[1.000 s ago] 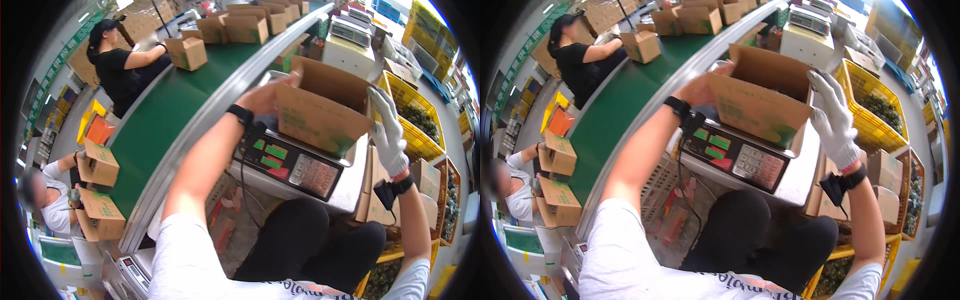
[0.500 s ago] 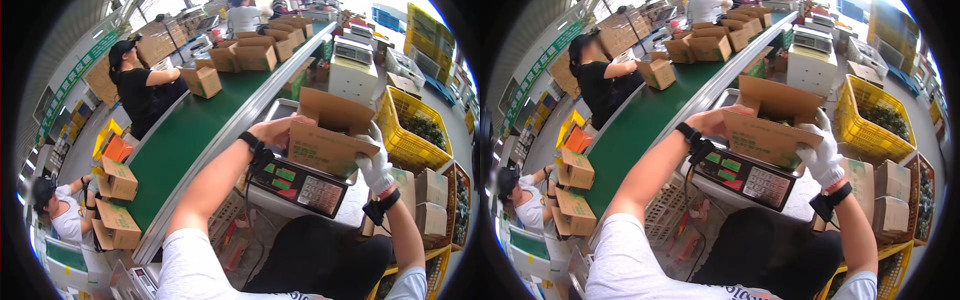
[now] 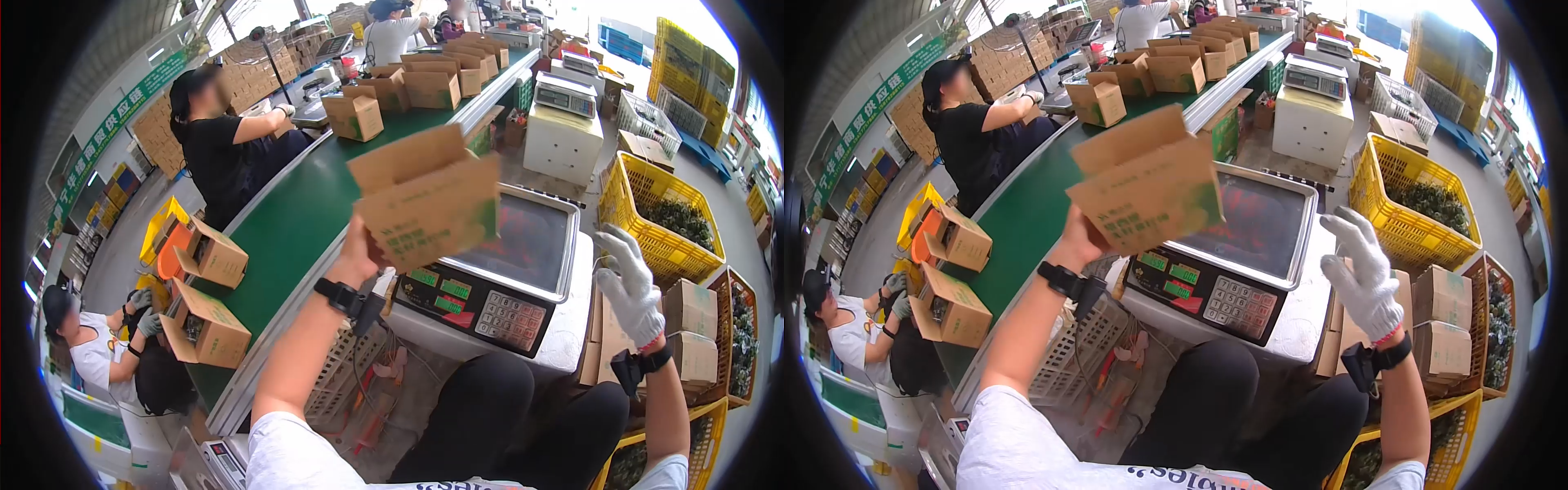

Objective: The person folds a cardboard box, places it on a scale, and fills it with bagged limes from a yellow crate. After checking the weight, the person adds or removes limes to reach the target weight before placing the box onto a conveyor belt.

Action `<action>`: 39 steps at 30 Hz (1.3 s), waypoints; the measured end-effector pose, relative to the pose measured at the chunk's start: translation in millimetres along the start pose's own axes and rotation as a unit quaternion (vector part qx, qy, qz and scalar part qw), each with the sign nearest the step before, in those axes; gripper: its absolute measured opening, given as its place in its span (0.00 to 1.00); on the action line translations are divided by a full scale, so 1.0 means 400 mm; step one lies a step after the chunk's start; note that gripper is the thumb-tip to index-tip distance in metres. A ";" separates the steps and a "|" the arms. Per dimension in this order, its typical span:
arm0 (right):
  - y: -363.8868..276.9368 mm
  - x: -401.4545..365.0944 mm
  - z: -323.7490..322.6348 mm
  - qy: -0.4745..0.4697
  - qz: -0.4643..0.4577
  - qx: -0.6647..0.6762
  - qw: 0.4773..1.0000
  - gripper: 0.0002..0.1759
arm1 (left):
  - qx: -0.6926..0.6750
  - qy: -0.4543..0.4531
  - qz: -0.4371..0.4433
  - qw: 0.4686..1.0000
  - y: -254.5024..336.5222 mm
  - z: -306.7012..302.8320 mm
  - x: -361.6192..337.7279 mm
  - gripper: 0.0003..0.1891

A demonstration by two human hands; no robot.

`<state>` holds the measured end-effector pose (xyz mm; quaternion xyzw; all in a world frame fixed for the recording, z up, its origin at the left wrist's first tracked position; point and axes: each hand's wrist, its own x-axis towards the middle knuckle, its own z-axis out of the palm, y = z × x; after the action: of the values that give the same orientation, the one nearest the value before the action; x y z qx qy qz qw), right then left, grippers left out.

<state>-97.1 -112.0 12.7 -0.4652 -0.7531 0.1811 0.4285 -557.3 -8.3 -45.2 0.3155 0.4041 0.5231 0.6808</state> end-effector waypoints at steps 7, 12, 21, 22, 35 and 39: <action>0.189 -0.321 -0.173 0.091 0.197 -0.014 0.976 0.20 | -0.085 0.461 0.204 0.860 0.125 -0.179 0.084 0.60; 0.288 -0.541 -0.248 0.145 0.339 -0.033 0.929 0.18 | -0.080 0.560 0.149 0.811 0.169 -0.282 0.216 0.63; 0.300 -0.679 -0.255 0.043 0.376 -0.316 0.870 0.31 | 0.212 0.480 0.063 0.849 0.184 -0.379 0.275 0.68; 0.319 -0.675 -0.245 0.045 0.370 -0.346 0.861 0.34 | 0.203 0.494 0.108 0.839 0.197 -0.405 0.296 0.65; 0.321 -0.558 -0.208 -0.008 0.469 -0.419 0.778 0.39 | 0.504 -0.500 -0.158 0.686 -0.488 0.754 -0.132 0.44; 0.294 -0.554 -0.208 -0.003 0.478 -0.390 0.787 0.38 | 0.492 -0.380 -0.307 0.720 -0.680 0.855 -0.045 0.50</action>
<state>78.9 -253.0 -124.7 -0.8926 -0.4425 0.0545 0.0674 -134.1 -97.0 -110.8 0.6375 0.3867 -0.1508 0.6491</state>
